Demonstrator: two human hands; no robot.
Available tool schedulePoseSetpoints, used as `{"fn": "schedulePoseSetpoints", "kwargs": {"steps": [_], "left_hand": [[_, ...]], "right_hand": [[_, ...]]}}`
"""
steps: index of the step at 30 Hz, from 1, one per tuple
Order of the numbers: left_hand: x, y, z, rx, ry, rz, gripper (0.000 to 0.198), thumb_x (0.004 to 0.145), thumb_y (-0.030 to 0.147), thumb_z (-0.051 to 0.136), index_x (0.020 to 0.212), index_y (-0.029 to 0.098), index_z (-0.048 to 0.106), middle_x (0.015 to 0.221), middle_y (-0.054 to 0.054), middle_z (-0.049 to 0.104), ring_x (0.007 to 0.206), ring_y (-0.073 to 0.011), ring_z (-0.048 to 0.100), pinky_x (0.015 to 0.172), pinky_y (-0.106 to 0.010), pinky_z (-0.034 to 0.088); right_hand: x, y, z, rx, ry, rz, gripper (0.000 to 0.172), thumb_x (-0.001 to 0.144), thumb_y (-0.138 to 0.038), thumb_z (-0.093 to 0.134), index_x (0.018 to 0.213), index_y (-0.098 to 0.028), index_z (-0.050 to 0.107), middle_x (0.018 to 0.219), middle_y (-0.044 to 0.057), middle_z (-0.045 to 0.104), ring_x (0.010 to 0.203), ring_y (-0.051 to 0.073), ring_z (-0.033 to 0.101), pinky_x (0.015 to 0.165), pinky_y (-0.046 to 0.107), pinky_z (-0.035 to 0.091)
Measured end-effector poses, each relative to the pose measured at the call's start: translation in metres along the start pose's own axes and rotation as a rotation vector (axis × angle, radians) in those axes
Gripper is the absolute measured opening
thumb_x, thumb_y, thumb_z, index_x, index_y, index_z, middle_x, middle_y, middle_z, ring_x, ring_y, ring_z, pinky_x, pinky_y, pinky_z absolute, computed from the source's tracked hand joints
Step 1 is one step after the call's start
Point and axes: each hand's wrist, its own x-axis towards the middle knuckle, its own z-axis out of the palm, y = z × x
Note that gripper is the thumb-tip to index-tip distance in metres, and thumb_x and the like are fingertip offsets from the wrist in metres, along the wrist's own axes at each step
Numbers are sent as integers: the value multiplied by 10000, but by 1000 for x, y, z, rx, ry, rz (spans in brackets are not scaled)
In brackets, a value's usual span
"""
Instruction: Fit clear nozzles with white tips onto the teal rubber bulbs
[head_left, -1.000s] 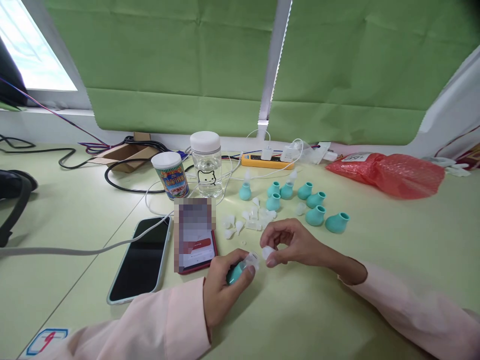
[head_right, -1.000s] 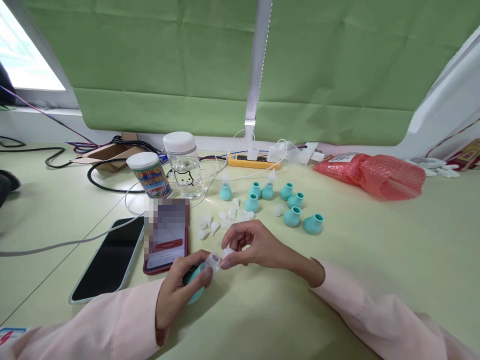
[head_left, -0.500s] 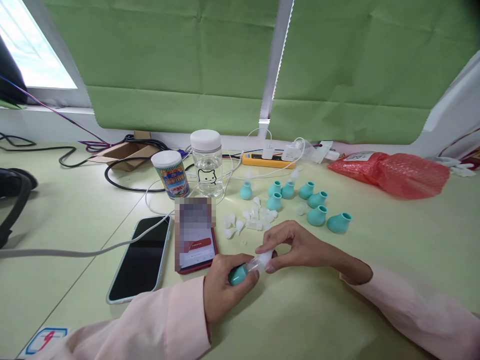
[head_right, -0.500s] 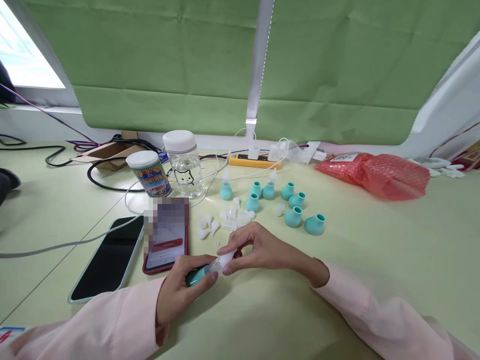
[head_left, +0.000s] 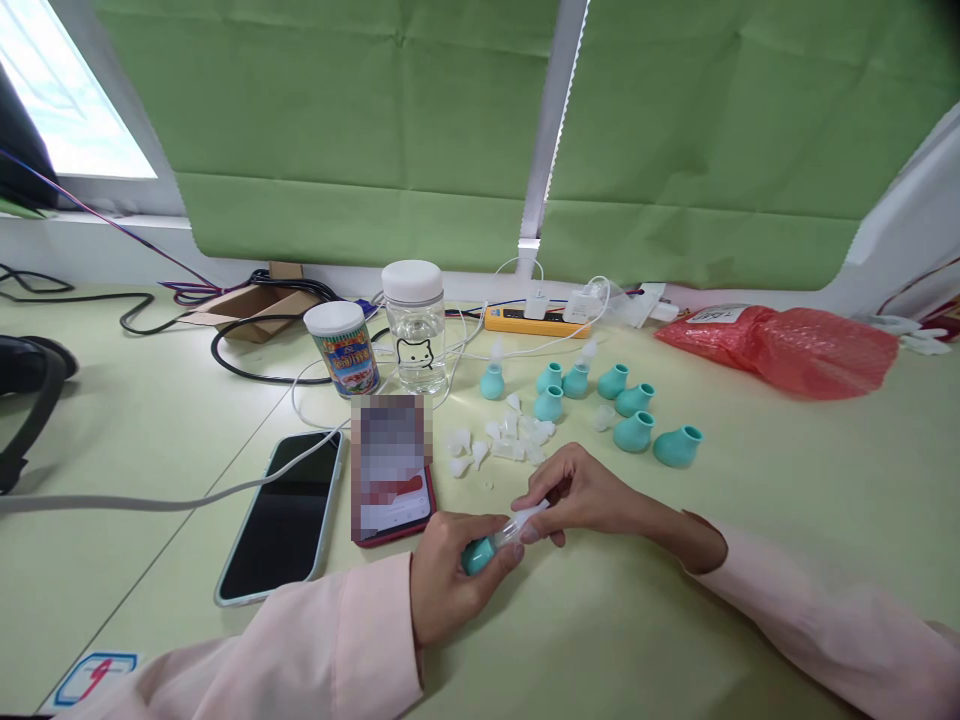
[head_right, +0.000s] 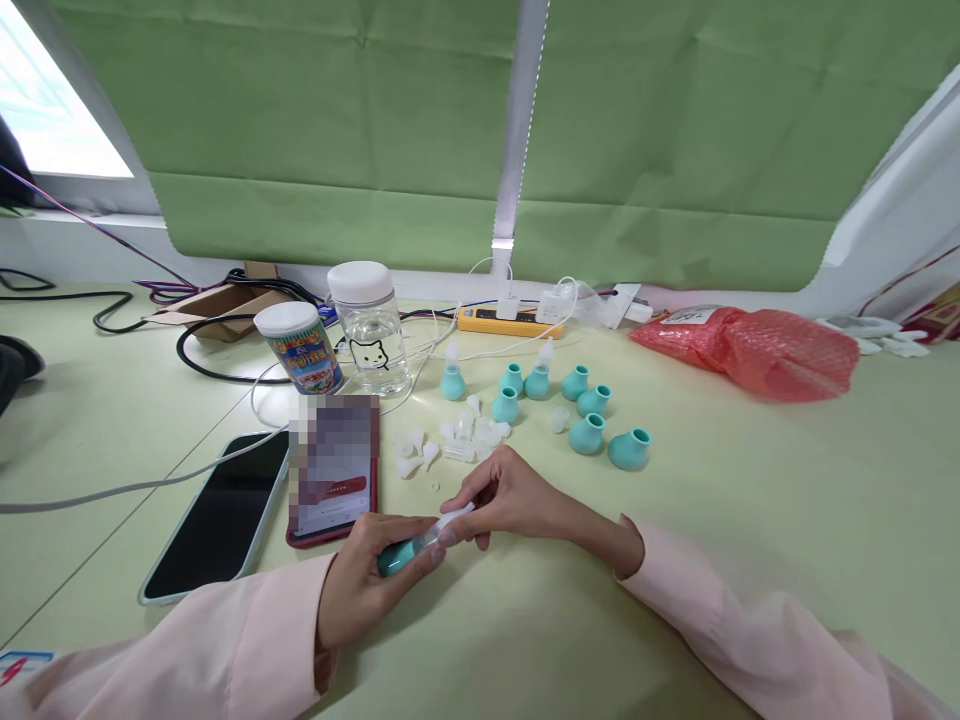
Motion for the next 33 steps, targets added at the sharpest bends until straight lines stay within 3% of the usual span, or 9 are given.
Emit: {"fn": "schedulePoseSetpoints", "kwargs": {"steps": [5, 9, 21, 28, 31, 33], "left_hand": [[1, 0, 2, -100, 50, -11, 404, 800, 403, 416, 816, 109, 692, 479, 23, 435, 435, -80, 295, 419, -189, 267], [1, 8, -3, -146, 72, -49, 405, 827, 374, 379, 810, 114, 689, 515, 13, 479, 470, -88, 337, 461, -185, 312], [0, 7, -2, -107, 76, -19, 356, 798, 383, 455, 764, 119, 693, 498, 9, 509, 445, -84, 370, 442, -186, 303], [-1, 14, -5, -219, 72, 35, 319, 823, 324, 427, 863, 149, 689, 689, -37, 659, 608, -151, 552, 618, -230, 415], [-7, 10, -3, -212, 152, -32, 307, 765, 351, 519, 987, 181, 645, 833, -54, 678, 756, -206, 580, 707, -281, 431], [-10, 6, -2, -209, 230, -85, 357, 761, 343, 522, 1085, 206, 581, 933, -54, 660, 857, -223, 562, 777, -314, 419]], "right_hand": [[2, 4, 8, 101, 83, 39, 230, 515, -296, 743, 652, -119, 691, 446, 0, 587, 380, 78, 526, 376, 166, 418], [3, 3, 15, 219, 143, 79, 293, 452, -345, 762, 609, -112, 677, 448, 4, 596, 368, 101, 545, 372, 192, 454], [4, 6, 18, 283, 109, 127, 238, 459, -282, 770, 563, -103, 651, 430, -7, 583, 340, 94, 539, 335, 162, 435], [-7, -13, 19, 152, 134, 42, 192, 521, -228, 746, 671, -126, 682, 482, 4, 605, 392, 82, 547, 385, 158, 435], [-17, -29, 13, 0, 166, -48, 197, 554, -253, 726, 708, -135, 692, 479, 8, 598, 382, 82, 521, 367, 172, 423], [-25, -42, 4, -132, 288, -106, 173, 568, -281, 714, 659, -136, 686, 441, 2, 569, 347, 73, 477, 330, 172, 387]]}}
